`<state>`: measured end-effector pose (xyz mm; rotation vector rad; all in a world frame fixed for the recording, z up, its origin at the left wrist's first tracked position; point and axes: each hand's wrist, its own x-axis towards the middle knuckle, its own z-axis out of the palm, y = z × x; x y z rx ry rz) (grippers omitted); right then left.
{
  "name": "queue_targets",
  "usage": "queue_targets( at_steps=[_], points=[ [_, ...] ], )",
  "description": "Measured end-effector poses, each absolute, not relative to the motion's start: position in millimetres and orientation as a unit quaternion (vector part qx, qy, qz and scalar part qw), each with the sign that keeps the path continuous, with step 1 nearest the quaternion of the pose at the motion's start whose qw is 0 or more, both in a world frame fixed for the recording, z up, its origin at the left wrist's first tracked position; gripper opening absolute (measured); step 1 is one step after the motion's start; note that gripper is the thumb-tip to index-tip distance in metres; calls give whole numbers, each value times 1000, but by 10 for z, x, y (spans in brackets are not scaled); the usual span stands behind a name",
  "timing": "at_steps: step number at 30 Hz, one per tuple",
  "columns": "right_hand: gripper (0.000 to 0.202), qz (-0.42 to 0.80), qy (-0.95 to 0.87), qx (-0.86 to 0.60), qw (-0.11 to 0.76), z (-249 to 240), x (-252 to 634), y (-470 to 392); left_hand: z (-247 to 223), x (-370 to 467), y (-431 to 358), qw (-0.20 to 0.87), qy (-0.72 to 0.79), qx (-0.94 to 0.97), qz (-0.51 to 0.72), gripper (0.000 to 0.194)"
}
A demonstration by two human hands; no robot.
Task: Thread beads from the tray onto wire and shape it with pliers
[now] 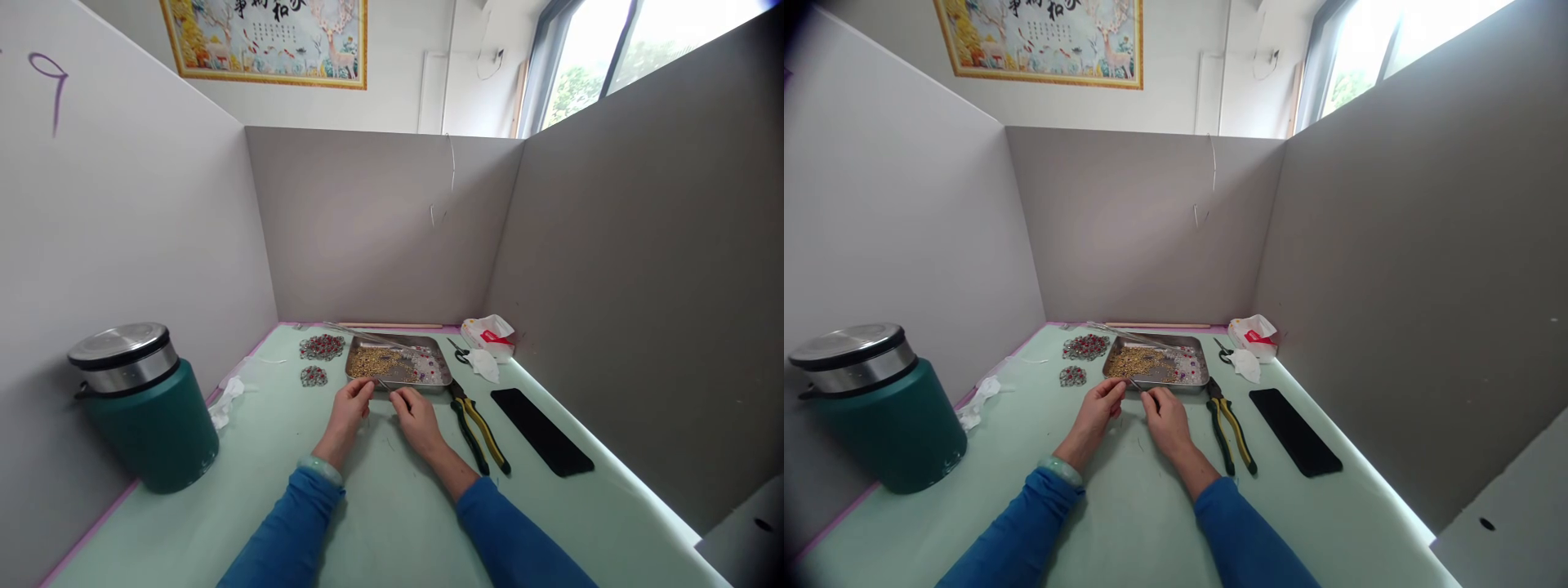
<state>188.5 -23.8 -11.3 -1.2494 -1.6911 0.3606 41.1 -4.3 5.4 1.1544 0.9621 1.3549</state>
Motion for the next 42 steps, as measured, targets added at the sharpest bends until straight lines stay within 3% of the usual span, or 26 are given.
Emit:
queue_targets(
  at_steps=[19, 32, 42],
  points=[
    [33, 147, -709, -513, 462, -130, 1887, -238, 85, 405, -51, 515, 418, 467, 585, 38],
    [30, 119, -680, -528, 495, -129, 1905, -233, 99, 413, -71, 563, 375, 480, 559, 40],
    [26, 139, -701, -497, 491, -102, 1880, -264, 127, 415, -98, 618, 355, 469, 522, 28]
  ],
)
